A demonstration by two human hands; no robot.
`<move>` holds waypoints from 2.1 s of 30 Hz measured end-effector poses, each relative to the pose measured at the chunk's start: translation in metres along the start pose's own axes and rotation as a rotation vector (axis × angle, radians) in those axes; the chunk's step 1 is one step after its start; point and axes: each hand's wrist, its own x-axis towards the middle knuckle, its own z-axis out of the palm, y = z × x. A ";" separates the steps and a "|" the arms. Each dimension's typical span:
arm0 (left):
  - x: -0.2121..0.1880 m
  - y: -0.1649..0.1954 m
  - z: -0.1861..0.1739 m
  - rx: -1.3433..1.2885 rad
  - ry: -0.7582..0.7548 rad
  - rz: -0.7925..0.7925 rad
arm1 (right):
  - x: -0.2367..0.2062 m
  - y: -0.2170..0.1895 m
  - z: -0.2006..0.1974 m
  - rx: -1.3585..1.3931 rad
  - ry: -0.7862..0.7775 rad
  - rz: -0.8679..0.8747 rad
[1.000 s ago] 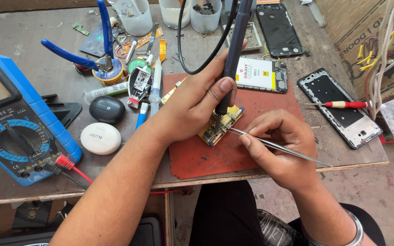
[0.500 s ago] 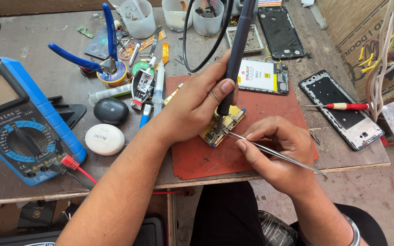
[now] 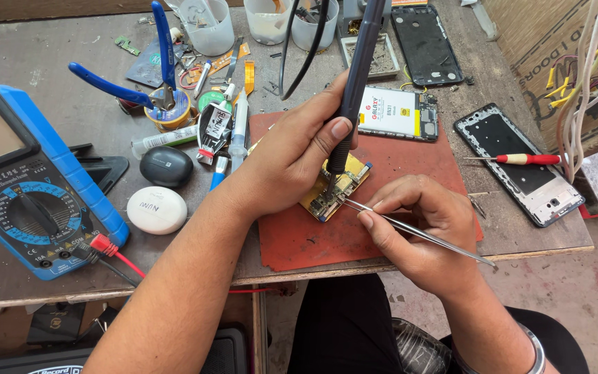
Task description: The person uses a soldering iron and tweezers to work on a small circuit board, then switches to a hot air rework station to heat the same board while manipulating components with tweezers. The workspace contains disassembled mobile phone parts and various tools.
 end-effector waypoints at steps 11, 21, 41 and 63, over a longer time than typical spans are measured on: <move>0.000 0.000 0.001 -0.007 -0.001 0.001 | 0.001 -0.002 0.000 -0.016 -0.008 -0.011; 0.000 -0.001 -0.001 0.034 -0.002 0.067 | 0.001 -0.001 0.001 -0.013 -0.014 0.009; -0.001 0.005 -0.001 -0.028 -0.009 0.000 | 0.004 -0.006 0.001 -0.150 -0.033 -0.003; -0.003 0.004 -0.002 -0.014 0.006 0.012 | 0.009 -0.009 0.008 -0.239 -0.071 -0.007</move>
